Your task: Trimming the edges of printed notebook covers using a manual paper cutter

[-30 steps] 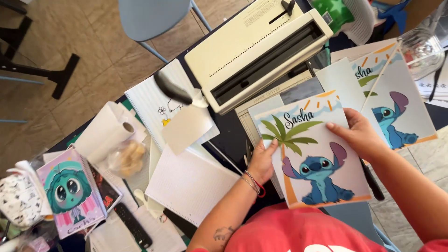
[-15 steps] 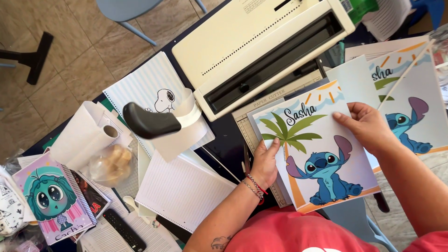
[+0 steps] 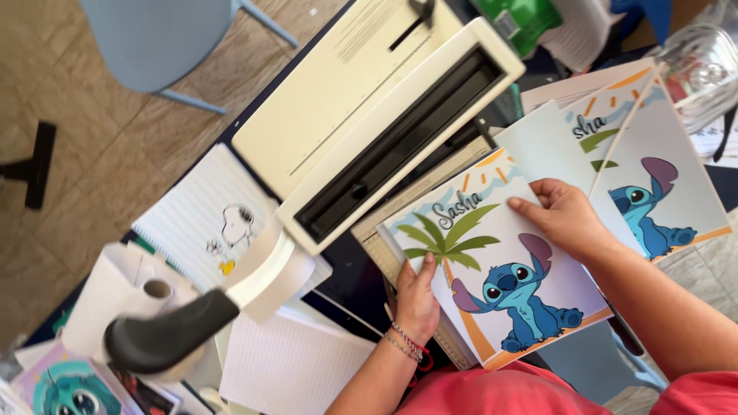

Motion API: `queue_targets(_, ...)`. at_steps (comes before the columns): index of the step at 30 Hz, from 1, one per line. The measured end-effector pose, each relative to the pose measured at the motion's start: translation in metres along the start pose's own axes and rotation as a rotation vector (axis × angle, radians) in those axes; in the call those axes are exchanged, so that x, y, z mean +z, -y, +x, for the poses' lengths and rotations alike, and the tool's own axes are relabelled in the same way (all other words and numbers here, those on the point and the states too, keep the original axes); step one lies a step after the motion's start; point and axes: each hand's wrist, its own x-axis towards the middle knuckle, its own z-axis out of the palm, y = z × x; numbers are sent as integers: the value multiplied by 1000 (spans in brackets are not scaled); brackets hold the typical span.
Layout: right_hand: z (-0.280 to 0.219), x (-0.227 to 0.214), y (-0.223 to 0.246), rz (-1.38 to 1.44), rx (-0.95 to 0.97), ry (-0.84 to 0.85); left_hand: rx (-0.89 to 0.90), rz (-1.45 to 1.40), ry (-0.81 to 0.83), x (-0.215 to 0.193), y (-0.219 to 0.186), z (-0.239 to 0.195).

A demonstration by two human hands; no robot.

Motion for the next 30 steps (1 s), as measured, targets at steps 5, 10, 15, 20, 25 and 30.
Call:
queue_targets(5, -2, 1, 7, -54, 68, 5, 11, -32, -39, 0, 2, 1)
queue_targets(10, 8, 0, -7, -146, -11, -43, 12, -26, -95, 2, 7, 3)
queue_targets(15, 5, -1, -4, -218, 3, -36, -4, -22, -148, 2, 5, 1)
queue_targets(20, 2, -3, 4, -319, -1, -70, -1, 6, -185, 2, 7, 3)
queue_targets(25, 6, 0, -1, -373, -10, -81, -81, -9, -247, 9, -1, 2)
queue_targets(30, 8, -1, -7, -324, 4, -89, -101, 13, -265, 17, -5, 2)
